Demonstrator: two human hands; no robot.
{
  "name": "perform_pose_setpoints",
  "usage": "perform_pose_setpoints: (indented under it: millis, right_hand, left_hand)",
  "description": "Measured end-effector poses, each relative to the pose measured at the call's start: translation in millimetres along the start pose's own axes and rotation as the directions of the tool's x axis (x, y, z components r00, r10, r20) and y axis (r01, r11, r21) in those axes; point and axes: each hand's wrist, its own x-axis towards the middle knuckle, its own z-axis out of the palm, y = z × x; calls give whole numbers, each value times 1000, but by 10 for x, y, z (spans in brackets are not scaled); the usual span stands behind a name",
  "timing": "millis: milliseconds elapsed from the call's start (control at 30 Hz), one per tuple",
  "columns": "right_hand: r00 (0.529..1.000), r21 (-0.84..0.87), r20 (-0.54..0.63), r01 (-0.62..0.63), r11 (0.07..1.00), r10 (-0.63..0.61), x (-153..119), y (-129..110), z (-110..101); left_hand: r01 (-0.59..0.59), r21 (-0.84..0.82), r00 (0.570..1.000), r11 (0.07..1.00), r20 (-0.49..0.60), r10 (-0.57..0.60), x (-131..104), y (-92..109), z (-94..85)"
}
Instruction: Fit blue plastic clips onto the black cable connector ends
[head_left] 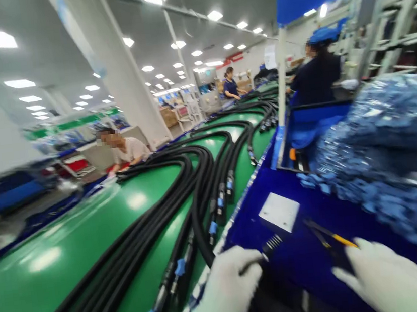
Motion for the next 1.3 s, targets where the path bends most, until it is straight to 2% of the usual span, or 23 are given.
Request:
perform_pose_setpoints:
  millis: [33, 100, 133, 200, 267, 333, 400, 433, 467, 500, 567, 633, 667, 733, 767, 900, 1033, 1167, 1300]
  right_hand:
    - [998, -116, 64, 2, 993, 6, -19, 31, 10]
    - [995, -157, 70, -56, 986, 67, -38, 34, -6]
    - [990, -83, 87, -100, 992, 107, -36, 22, -31]
    - [971, 217, 152, -213, 953, 183, -28, 0, -100]
    - [956, 549, 225, -286, 786, 191, -34, -23, -168]
    - [965, 791, 232, -262, 552, 126, -51, -78, -221]
    - [973, 925, 229, -214, 313, -13, -60, -190, -264]
    - [967, 952, 236, -211, 220, -96, -55, -266, -285]
    - [955, 960, 248, -221, 170, -162, -44, -349, -309]
    - [944, 957, 266, -233, 173, -195, -27, -433, -334]
    - [942, 930, 276, -211, 300, -191, 7, -584, -395]
    - [957, 902, 170, -54, 429, -236, 23, -694, -465]
    - [952, 886, 89, 58, 460, -292, 22, -734, -502]
    - [912, 841, -51, 258, 476, -406, 8, -795, -572]
    - [892, 817, -89, 320, 480, -444, 1, -820, -603]
    - [856, 730, -142, 430, 532, -497, 2, -901, -680]
    - [860, 683, -156, 449, 576, -485, 21, -915, -675]
    - [902, 641, -52, 359, 679, -428, 6, -863, -590]
    - [935, 547, 26, 282, 788, -353, 8, -827, -445]
  left_hand:
    - [52, -61, 999, 997, 1, -52, 53, 63, -15]
    - [153, -185, 988, 971, 48, -146, 184, 167, -50]
    - [201, -250, 979, 947, 83, -186, 248, 209, -67]
    - [277, -374, 960, 885, 152, -236, 344, 276, -93]
    - [293, -454, 955, 841, 169, -242, 399, 315, -109]
    - [276, -484, 961, 831, 147, -233, 433, 331, -121]
    - [269, -482, 963, 834, 138, -231, 463, 341, -133]
    - [271, -476, 963, 837, 138, -233, 479, 349, -140]
    - [273, -471, 962, 839, 142, -233, 494, 359, -149]
    - [270, -464, 963, 844, 144, -230, 509, 372, -158]
    - [256, -448, 966, 857, 134, -219, 536, 398, -176]
    - [249, -432, 968, 867, 117, -220, 555, 412, -186]
    - [244, -424, 970, 872, 108, -219, 562, 412, -186]
    - [226, -420, 974, 879, 95, -205, 572, 403, -175]
    - [213, -422, 977, 881, 91, -192, 576, 397, -164]
    - [141, -400, 990, 906, 53, -130, 582, 384, -111]
    - [48, -335, 999, 941, 8, -49, 560, 399, -76]
    - [-7, -279, 1000, 960, -22, 1, 534, 405, -62]
    - [25, -269, 999, 963, 50, -11, 608, 388, -114]
